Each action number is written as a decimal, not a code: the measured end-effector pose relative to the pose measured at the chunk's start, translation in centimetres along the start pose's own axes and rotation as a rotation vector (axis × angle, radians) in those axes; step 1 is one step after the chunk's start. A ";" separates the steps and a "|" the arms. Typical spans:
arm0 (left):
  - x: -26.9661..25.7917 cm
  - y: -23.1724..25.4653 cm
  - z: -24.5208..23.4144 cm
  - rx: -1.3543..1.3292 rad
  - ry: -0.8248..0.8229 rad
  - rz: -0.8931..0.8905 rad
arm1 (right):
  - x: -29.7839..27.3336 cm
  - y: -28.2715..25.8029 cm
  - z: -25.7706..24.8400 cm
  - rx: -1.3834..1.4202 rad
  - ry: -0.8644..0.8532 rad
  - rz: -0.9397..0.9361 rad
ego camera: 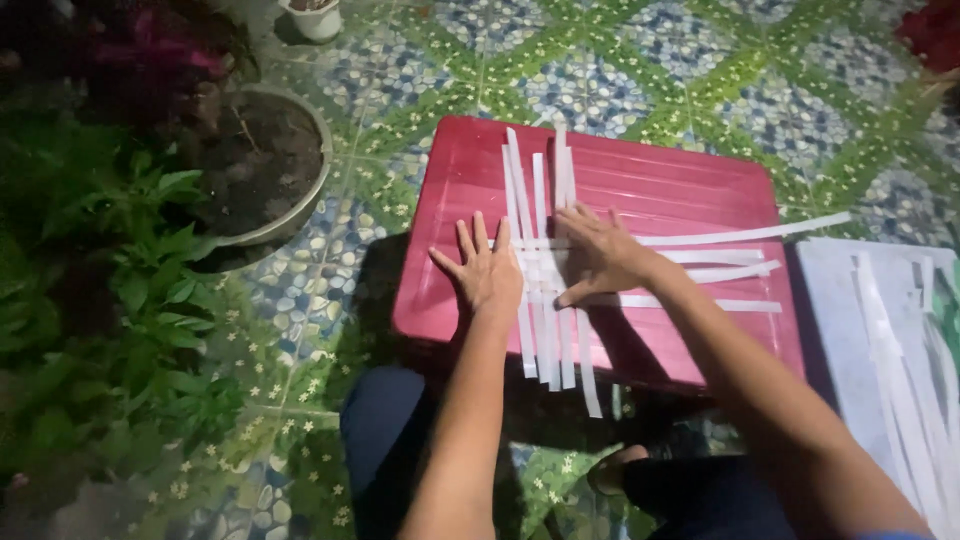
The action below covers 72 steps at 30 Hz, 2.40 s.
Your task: The person weaves white plastic strips into a grid pattern by hand, aligning and placing them on a red stool to form a mat or bag base.
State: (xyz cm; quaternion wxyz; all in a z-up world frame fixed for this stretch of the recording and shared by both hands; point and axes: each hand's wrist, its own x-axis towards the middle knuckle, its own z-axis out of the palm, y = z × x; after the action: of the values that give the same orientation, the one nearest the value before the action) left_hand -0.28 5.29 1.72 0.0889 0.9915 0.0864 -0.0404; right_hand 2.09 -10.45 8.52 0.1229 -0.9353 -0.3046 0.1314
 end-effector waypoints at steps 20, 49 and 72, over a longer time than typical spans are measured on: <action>-0.1 0.1 -0.3 -0.015 0.057 0.021 | 0.5 1.2 0.0 -0.103 -0.102 0.040; 0.3 -0.4 2.4 -0.068 0.299 0.049 | 1.4 0.1 1.1 -0.296 -0.375 0.146; -0.1 -0.3 0.5 -0.057 0.143 0.035 | -0.9 4.4 0.5 0.041 -0.070 0.003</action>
State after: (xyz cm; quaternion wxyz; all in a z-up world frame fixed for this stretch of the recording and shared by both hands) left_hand -0.51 5.47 1.20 0.1115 0.9902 0.0763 0.0347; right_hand 3.58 -14.36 6.88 0.1311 -0.9279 -0.3046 0.1705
